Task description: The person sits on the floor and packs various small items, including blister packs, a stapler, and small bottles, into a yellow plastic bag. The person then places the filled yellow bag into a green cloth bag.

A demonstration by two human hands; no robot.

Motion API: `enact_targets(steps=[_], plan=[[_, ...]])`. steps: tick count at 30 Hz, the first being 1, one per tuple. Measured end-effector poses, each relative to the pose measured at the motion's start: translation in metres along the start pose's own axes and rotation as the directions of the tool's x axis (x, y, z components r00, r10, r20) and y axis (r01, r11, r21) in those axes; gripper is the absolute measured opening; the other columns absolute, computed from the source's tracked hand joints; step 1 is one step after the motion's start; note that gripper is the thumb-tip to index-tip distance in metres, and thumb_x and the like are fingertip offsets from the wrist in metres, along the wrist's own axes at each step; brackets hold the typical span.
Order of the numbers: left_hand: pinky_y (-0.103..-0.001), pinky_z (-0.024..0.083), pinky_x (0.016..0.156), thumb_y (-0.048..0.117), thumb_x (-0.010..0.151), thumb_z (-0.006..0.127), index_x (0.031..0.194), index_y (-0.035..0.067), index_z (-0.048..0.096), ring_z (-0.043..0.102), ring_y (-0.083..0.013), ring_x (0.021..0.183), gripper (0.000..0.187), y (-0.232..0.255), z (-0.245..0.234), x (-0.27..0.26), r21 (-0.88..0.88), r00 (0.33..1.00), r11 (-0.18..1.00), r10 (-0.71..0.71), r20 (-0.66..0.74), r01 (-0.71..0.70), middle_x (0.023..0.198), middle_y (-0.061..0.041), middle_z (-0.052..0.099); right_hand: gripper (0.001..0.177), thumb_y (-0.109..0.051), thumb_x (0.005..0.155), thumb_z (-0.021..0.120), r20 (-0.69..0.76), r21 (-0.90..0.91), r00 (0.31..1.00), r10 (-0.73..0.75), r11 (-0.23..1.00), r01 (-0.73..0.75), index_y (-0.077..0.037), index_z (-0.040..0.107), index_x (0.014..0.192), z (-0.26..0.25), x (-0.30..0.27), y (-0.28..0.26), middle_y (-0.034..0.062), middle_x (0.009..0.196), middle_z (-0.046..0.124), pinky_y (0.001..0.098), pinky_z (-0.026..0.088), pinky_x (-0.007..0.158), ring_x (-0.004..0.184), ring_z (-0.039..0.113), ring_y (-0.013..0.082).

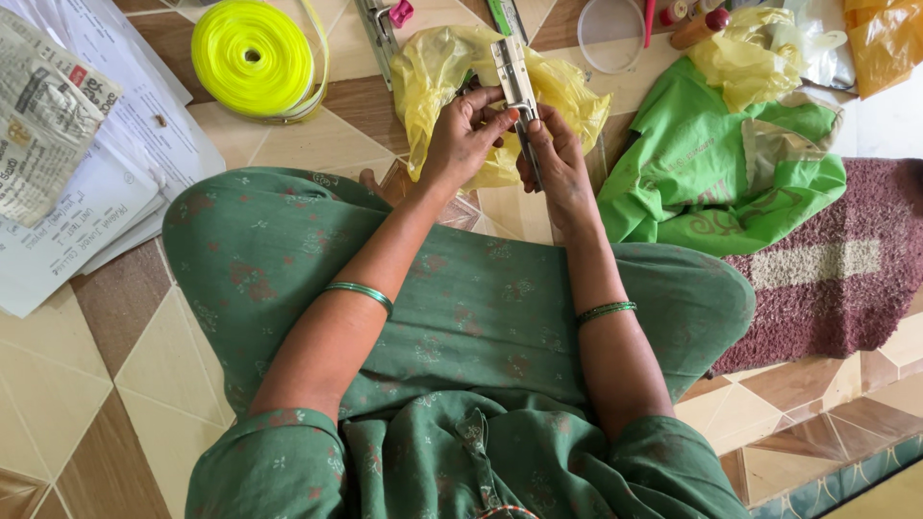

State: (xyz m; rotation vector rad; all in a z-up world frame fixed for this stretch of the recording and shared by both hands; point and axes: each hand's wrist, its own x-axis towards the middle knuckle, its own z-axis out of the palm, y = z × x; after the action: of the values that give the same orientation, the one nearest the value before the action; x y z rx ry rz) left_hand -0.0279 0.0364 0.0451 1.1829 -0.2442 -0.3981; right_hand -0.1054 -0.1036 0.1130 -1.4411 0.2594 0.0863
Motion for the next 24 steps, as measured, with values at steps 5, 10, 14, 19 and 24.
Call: enact_targets(steps=[5,10,14,19,24], plan=[[-0.021,0.052,0.065,0.027,0.099,0.073,0.113,0.006,0.072,0.069,-0.0038,0.075,0.026,0.001,-0.002,-0.002,-0.002,0.998,0.999,0.047,-0.037,-0.047,0.083,0.002,0.075,0.040,-0.032,0.109,0.054,0.026,-0.033,1.000,-0.014,0.999,0.015,-0.004,0.053,0.136,0.005,0.007,-0.007,0.0008,0.103,0.072,0.0194,0.042,0.047,0.057,0.052,0.0033],[-0.021,0.052,0.063,0.029,0.098,0.074,0.112,0.006,0.073,0.070,-0.0043,0.074,0.027,0.005,-0.003,-0.001,0.003,0.996,0.998,0.066,-0.058,-0.066,0.082,0.002,0.075,0.041,-0.033,0.110,0.054,0.041,-0.076,0.999,-0.036,0.996,0.039,-0.004,0.052,0.139,0.003,0.010,-0.004,0.0009,0.095,0.068,0.0200,0.044,0.047,0.057,0.054,0.0042],[-0.023,0.048,0.059,0.030,0.100,0.072,0.110,0.007,0.076,0.064,-0.0075,0.067,0.026,0.013,-0.002,0.001,0.226,0.995,0.974,0.018,-0.103,0.006,0.078,0.001,0.074,0.042,-0.030,0.111,0.057,0.053,-0.045,0.998,-0.045,0.998,0.048,-0.003,0.047,0.142,-0.002,0.007,0.008,0.0029,0.086,0.063,0.0242,0.055,0.059,0.068,0.063,0.0086],[-0.032,0.054,0.061,0.031,0.100,0.065,0.131,0.014,0.063,0.070,-0.0147,0.071,0.035,0.025,0.008,-0.006,0.712,0.996,0.697,-0.087,-0.032,0.084,0.093,0.000,0.075,0.053,-0.028,0.107,0.062,-0.050,-0.231,0.988,-0.145,0.964,0.130,0.003,0.047,0.147,-0.024,0.011,0.014,0.0081,0.090,0.074,0.0231,0.053,0.061,0.071,0.067,0.0098],[-0.060,0.037,0.100,0.031,0.086,0.074,0.150,0.013,0.042,0.045,-0.0421,0.130,0.074,0.020,0.011,-0.021,0.973,0.976,0.207,-0.169,0.137,-0.101,0.142,-0.024,0.049,0.056,-0.027,0.109,0.064,-0.181,-0.299,0.961,-0.209,0.943,0.148,0.005,0.046,0.152,-0.044,0.013,0.005,0.0093,0.090,0.074,0.0213,0.048,0.060,0.072,0.065,0.0094]])
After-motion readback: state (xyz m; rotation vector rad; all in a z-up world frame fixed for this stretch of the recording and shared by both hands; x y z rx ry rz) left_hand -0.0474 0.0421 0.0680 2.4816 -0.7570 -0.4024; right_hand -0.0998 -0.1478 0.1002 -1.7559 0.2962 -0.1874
